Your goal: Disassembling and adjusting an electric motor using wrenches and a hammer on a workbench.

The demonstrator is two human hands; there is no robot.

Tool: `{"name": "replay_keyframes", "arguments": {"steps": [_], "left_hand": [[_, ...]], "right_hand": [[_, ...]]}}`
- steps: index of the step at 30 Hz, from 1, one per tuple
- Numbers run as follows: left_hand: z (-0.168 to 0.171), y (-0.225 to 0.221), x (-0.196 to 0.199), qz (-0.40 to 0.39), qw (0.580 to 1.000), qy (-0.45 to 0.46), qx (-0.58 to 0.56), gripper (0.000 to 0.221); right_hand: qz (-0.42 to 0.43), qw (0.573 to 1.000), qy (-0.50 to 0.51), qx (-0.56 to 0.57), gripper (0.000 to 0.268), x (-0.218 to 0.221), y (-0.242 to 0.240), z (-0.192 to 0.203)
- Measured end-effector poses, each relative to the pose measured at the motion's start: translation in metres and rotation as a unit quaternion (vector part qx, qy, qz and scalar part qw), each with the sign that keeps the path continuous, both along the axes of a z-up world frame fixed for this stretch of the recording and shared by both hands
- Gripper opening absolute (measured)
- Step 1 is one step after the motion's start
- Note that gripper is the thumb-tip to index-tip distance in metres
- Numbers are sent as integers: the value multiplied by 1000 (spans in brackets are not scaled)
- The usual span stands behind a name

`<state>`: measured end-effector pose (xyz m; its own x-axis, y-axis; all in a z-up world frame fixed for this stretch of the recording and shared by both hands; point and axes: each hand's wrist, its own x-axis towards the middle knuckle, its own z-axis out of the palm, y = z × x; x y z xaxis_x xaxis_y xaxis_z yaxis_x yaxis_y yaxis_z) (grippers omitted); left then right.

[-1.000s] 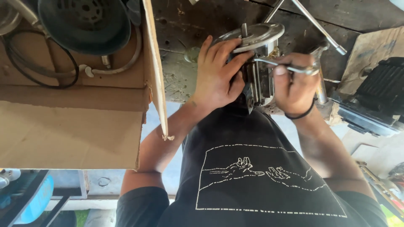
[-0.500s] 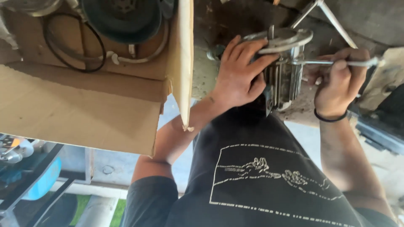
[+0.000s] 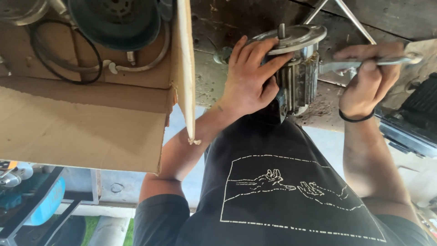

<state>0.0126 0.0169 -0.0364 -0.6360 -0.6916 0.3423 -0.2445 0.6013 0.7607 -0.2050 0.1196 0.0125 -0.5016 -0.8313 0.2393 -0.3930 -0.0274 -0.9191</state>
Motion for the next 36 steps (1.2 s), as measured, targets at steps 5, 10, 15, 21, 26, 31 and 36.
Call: {"name": "replay_keyframes", "arguments": {"steps": [5, 10, 15, 21, 26, 31, 36], "left_hand": [[8, -6, -5, -16, 999, -17, 48, 44], [5, -1, -4, -17, 998, -17, 52, 41], [-5, 4, -6, -11, 998, -13, 64, 46], [3, 0, -5, -30, 997, -34, 62, 51], [-2, -1, -7, -20, 995, 16, 94, 36], [-7, 1, -10, -16, 993, 37, 109, 35], [-7, -5, -12, -28, 995, 14, 98, 31]], "right_hand": [[182, 951, 214, 131, 16, -38, 38, -34], [258, 889, 357, 127, 34, 0, -10, 1], [272, 876, 383, 113, 33, -12, -15, -9], [316, 889, 317, 101, 26, -28, -16, -26], [364, 869, 326, 75, 22, -34, -32, -28], [373, 865, 330, 60, 25, -38, -30, -33], [377, 837, 390, 78, 26, -34, -39, -21]]}}
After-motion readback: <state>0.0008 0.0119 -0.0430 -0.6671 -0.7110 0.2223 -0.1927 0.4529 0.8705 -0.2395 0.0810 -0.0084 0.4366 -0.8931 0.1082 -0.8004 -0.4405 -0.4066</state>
